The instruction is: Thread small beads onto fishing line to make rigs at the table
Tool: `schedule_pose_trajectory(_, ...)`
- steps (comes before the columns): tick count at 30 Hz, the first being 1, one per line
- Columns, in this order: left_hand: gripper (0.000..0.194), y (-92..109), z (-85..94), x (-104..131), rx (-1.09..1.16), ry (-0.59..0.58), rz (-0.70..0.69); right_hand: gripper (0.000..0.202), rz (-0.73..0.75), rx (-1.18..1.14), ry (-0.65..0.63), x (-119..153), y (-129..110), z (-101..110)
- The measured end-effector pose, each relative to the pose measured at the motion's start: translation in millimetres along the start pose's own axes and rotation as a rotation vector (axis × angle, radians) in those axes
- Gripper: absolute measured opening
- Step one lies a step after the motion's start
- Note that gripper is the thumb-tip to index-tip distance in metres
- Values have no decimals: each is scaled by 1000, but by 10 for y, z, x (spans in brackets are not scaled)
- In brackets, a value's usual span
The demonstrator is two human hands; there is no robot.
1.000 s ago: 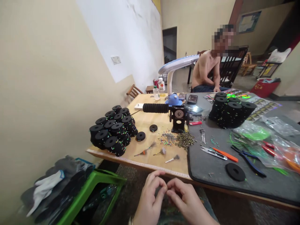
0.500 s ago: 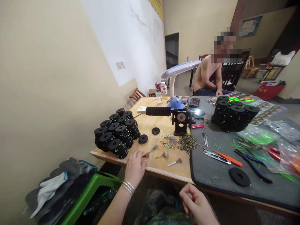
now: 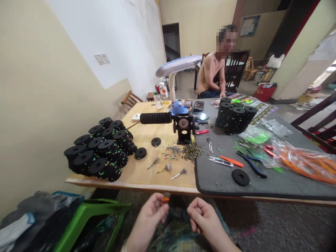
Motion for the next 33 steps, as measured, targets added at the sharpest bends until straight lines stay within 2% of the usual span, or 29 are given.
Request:
schedule_pose_trajectory(3,31,-240,-359,99,211,-108,169,51,-50,14,2,16,22,3)
schedule_pose_trajectory(6,33,-335,-506,131,340,-150,236,51,-107,37,9,31,41,3)
schedule_pose_trajectory(15,23,-426,-547,152,263,-226,195,53,-107,57,20,47,45,-16)
schedule_pose_trajectory(23,27,-392,-593,154,193,-242,170,51,-87,65,8,42,38,-13)
schedule_pose_trajectory(33,29,-400,-607,159,354,-223,225,43,-72,69,36,40,35,4)
Point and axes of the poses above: each hand's wrist, its own x-axis away from the middle knuckle, its own z-axis out of the back of the hand, y = z × x, the point moved 4 cm from there along -x, towards the middle knuckle, and after that the axes turned 3 degrees about -y, right-handed, at the moved point
